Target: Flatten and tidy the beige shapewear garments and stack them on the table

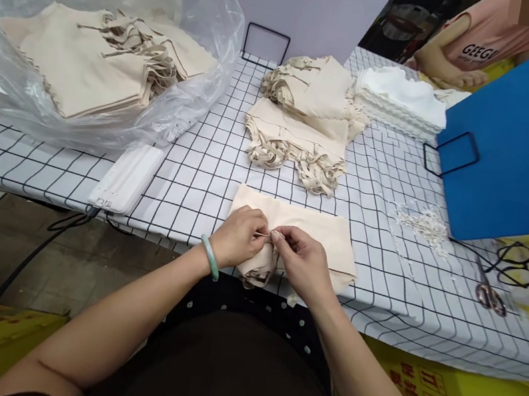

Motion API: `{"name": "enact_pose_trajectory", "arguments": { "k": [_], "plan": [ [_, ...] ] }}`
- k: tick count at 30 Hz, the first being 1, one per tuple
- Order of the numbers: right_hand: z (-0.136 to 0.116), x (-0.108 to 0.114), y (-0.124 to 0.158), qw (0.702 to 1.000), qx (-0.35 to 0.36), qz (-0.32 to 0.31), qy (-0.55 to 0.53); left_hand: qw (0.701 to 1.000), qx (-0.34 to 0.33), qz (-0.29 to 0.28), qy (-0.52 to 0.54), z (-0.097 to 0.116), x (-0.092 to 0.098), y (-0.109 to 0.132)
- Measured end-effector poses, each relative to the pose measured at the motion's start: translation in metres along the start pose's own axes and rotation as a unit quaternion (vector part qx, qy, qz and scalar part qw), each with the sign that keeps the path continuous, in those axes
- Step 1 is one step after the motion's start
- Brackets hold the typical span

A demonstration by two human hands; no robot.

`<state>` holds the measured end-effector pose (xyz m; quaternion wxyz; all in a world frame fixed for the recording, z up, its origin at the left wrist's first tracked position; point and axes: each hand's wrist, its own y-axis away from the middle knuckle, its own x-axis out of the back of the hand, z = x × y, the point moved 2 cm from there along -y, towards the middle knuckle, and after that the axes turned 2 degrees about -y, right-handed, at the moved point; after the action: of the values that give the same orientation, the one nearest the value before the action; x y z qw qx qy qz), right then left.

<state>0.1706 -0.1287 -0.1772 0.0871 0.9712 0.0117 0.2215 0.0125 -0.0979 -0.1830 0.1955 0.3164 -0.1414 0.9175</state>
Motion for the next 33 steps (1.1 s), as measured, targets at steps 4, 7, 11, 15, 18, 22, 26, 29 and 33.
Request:
{"name": "enact_pose_trajectory", "arguments": {
  "k": [4, 7, 11, 15, 18, 22, 26, 29, 33],
  "plan": [
    [-0.002, 0.004, 0.023, 0.998, -0.06, -0.002, -0.03, 1.0, -0.005, -0.002, -0.003, 0.0, 0.001, 0.001],
    [0.001, 0.001, 0.043, 0.993, -0.089, -0.007, -0.077, 1.0, -0.018, 0.0, -0.014, 0.001, 0.001, 0.002],
    [0.006, -0.007, 0.06, 0.983, -0.103, -0.023, -0.147, 0.998, -0.043, 0.006, -0.037, 0.002, -0.001, 0.003],
    [0.012, -0.011, 0.066, 0.993, -0.078, 0.041, -0.072, 0.996, -0.061, -0.001, -0.062, 0.003, -0.001, 0.006],
    [0.013, -0.014, 0.06, 0.996, -0.04, 0.074, 0.012, 0.993, -0.083, -0.038, -0.076, 0.004, 0.008, 0.008],
    [0.008, -0.014, 0.052, 0.994, 0.019, 0.093, 0.047, 0.986, -0.11, -0.102, -0.071, 0.004, 0.024, 0.001],
    [0.011, -0.015, 0.055, 0.996, -0.021, 0.067, -0.047, 0.974, -0.099, -0.088, -0.183, 0.0, 0.022, -0.015],
    [0.011, -0.021, 0.06, 0.996, -0.009, 0.091, 0.013, 0.95, -0.07, -0.137, -0.27, -0.005, 0.008, -0.02],
    [0.006, -0.03, 0.063, 0.985, 0.041, 0.124, 0.111, 0.933, -0.041, -0.155, -0.321, -0.008, -0.002, -0.017]
  ]
}}
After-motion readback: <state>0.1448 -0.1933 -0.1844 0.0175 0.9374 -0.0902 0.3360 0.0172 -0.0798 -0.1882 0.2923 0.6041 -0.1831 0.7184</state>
